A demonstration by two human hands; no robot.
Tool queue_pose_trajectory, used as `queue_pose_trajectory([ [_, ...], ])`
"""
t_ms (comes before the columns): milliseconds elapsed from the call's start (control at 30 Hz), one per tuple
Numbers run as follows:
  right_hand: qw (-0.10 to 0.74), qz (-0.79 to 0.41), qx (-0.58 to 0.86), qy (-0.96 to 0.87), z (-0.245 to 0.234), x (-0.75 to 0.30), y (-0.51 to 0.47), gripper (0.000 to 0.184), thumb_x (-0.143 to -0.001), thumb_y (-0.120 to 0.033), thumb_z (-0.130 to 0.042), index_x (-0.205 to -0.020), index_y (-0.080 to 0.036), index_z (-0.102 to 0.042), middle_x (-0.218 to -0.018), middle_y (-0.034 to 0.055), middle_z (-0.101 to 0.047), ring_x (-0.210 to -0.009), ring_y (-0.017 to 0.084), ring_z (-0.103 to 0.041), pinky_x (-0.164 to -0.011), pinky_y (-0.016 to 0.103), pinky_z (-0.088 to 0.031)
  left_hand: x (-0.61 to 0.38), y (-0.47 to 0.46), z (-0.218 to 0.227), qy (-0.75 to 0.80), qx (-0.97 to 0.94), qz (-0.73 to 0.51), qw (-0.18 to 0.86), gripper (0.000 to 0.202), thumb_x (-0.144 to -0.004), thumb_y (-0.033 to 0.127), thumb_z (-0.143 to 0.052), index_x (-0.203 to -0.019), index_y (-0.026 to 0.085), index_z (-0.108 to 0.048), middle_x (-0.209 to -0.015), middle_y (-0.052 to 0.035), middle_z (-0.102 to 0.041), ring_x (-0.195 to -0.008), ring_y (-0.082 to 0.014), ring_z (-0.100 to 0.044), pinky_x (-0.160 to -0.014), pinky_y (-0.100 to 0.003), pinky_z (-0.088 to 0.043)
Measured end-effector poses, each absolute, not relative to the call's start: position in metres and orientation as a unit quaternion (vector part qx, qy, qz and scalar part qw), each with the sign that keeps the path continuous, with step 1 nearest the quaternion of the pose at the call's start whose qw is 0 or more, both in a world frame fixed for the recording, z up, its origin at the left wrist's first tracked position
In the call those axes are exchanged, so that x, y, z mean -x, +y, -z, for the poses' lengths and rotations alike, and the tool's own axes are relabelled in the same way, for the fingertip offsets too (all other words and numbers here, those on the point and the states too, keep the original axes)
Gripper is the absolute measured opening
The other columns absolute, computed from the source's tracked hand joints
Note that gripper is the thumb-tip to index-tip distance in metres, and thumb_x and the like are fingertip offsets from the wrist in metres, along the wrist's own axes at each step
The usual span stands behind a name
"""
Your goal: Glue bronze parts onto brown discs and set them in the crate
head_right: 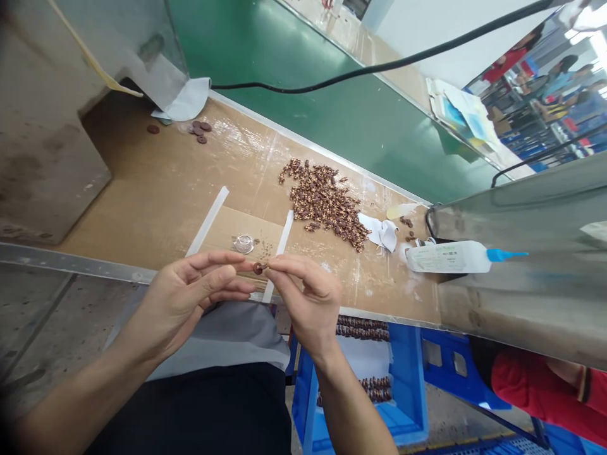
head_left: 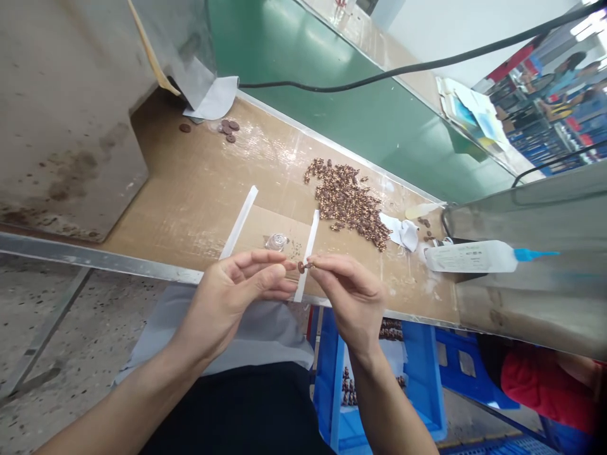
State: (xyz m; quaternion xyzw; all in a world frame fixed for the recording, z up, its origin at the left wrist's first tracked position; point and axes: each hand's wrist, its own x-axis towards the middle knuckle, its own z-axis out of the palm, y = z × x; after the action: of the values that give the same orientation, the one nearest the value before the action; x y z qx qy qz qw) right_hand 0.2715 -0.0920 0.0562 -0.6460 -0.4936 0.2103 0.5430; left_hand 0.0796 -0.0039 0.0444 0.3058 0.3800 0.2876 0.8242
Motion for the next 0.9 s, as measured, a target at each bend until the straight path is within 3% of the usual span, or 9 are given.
queue_pose_trajectory([
  [100, 0.517, -0.155, 0.681, -0.495, -0.05, -0.304, -0.096, 0.011, -0.104, -0.024, -0.084, -0.11, -0.03, -0.089, -0.107, 0.0029, -0.089, -0.101, 0.024, -0.085, -0.094, 0.042, -0.071, -0.075, -0.002, -0.037, 0.406, -0.325, -0.305, 0.797, 0.04, -0.091, 0.043, -0.097, -0.118, 0.016, -0.084, -0.121, -0.0146, -0.089, -0.089, -0.0262, -0.089, -0.086, -0.031, -0.074],
  [300, 0.396, -0.022, 0.753, -0.525, -0.021, -0.362, -0.102, 0.014, -0.108, -0.03, -0.076, -0.106, -0.026, -0.089, -0.104, 0.0039, -0.088, -0.096, 0.023, -0.082, -0.09, 0.039, -0.066, -0.066, -0.001, -0.032, 0.441, -0.377, -0.346, 0.737, 0.034, -0.093, 0.045, -0.095, -0.112, 0.019, -0.086, -0.114, -0.0095, -0.09, -0.09, -0.0238, -0.088, -0.091, -0.029, -0.073],
  [633, 0.391, 0.013, 0.75, -0.533, 0.001, -0.366, -0.105, 0.015, -0.11, -0.031, -0.075, -0.109, -0.028, -0.09, -0.106, 0.0038, -0.088, -0.098, 0.024, -0.083, -0.092, 0.041, -0.066, -0.07, -0.003, -0.034, 0.46, -0.402, -0.341, 0.715, 0.028, -0.092, 0.046, -0.095, -0.109, 0.025, -0.088, -0.111, -0.0054, -0.09, -0.092, -0.0242, -0.087, -0.095, -0.03, -0.071],
  [900, 0.403, -0.019, 0.753, -0.52, 0.006, -0.37, -0.101, 0.015, -0.109, -0.026, -0.075, -0.107, -0.029, -0.089, -0.109, 0.0025, -0.088, -0.103, 0.023, -0.083, -0.099, 0.041, -0.065, -0.07, 0.001, -0.036, 0.447, -0.388, -0.355, 0.724, 0.026, -0.093, 0.031, -0.095, -0.114, 0.019, -0.084, -0.107, -0.0052, -0.091, -0.089, -0.0244, -0.087, -0.095, -0.036, -0.074],
])
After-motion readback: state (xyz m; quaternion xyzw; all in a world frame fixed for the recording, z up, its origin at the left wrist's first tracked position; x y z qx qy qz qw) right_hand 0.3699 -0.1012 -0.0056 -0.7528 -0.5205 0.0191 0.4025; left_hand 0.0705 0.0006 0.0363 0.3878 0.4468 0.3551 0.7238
